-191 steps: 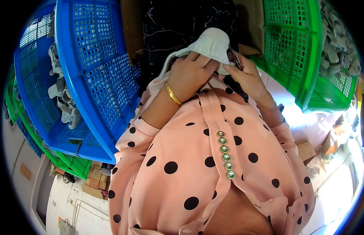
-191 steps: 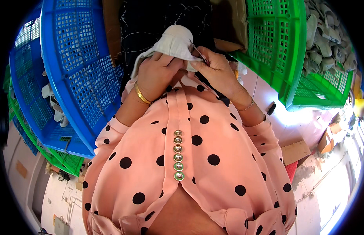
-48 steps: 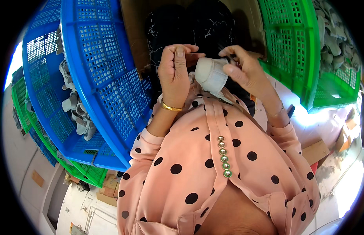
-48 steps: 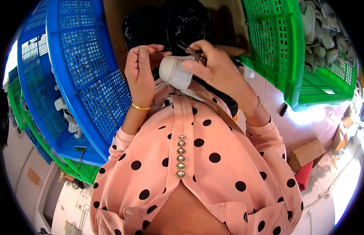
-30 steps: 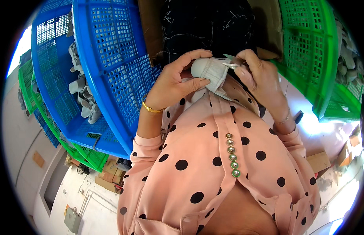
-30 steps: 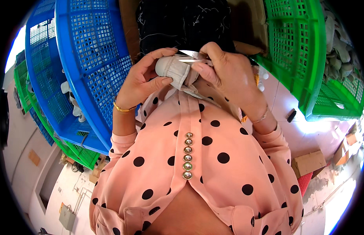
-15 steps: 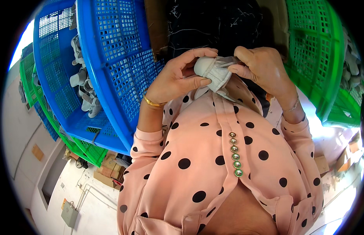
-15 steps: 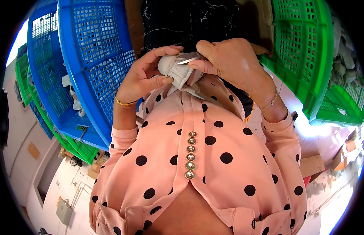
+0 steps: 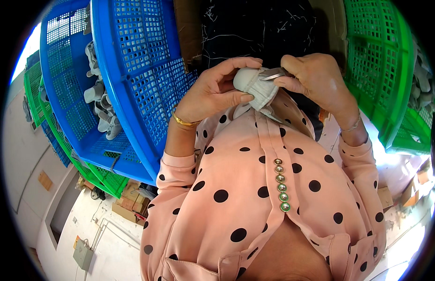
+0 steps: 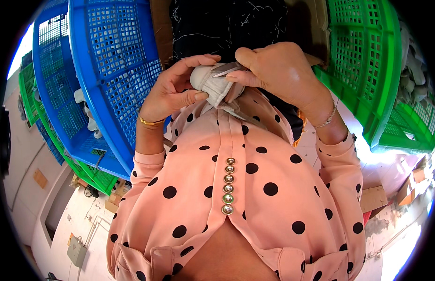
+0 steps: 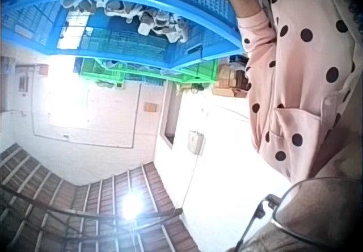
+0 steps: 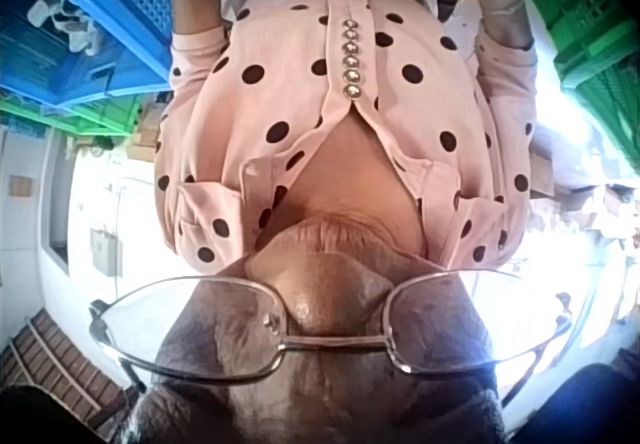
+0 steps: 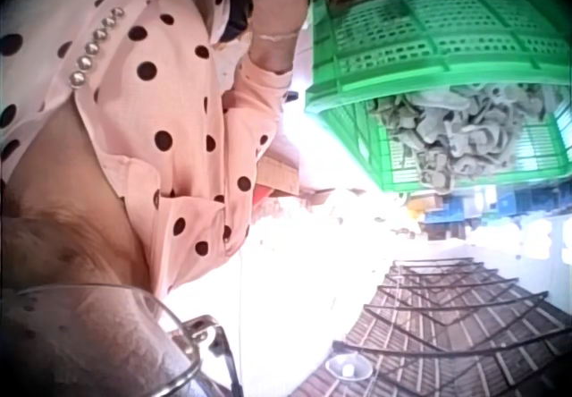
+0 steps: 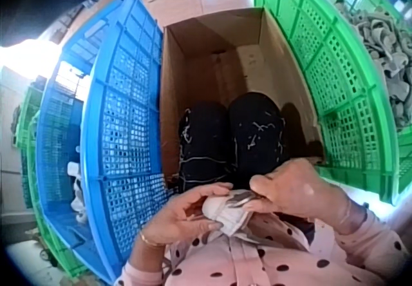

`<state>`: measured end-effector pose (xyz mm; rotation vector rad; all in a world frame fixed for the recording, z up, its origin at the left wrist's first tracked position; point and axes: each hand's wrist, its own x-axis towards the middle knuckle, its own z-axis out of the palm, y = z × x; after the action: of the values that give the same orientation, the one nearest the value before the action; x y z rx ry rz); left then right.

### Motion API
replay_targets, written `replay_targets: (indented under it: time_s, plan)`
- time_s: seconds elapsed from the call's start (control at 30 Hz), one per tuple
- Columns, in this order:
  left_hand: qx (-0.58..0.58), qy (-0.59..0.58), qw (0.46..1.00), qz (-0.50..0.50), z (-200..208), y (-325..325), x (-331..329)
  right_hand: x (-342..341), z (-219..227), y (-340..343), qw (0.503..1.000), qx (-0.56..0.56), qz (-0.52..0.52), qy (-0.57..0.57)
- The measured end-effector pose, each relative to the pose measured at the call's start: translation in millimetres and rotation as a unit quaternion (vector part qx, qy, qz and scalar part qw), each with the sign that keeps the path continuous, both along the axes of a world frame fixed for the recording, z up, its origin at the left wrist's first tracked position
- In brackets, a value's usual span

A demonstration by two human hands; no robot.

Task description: The person uses scissors to trim loose threads and excess fabric from the edges of white baby slippers. They handle the slippers one by one, picking them from a blue basket, trimming them, and placing them into a green basket.

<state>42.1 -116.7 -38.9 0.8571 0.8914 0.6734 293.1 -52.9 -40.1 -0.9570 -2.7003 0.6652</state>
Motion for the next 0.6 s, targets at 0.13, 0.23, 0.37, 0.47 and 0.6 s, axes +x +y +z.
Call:
replay_targets:
  time_s: [0.13, 0.23, 0.37, 0.47, 0.6]
  plan:
    - [-0.001, 0.001, 1.000, -0.001, -0.8, 1.1, 0.2, 1.5, 2.1, 1.7, 1.000, -0.004, 0.002, 0.003]
    - [-0.006, -0.001, 1.000, 0.000, -0.8, 2.1, 0.0, -0.2, 0.2, 1.8, 1.000, -0.001, -0.003, 0.012]
    - [-0.011, -0.002, 1.000, 0.004, -1.1, 2.5, -0.4, -1.3, -1.0, 4.2, 1.000, -0.003, 0.007, 0.007]
    - [-0.013, -0.002, 1.000, 0.005, -2.2, 3.1, -0.6, -2.4, -3.2, 4.0, 1.000, -0.001, 0.006, 0.010]
    - [-0.012, -0.001, 1.000, 0.003, -2.8, 4.3, -0.8, -2.7, -5.1, 5.1, 1.000, -0.004, 0.005, 0.006]
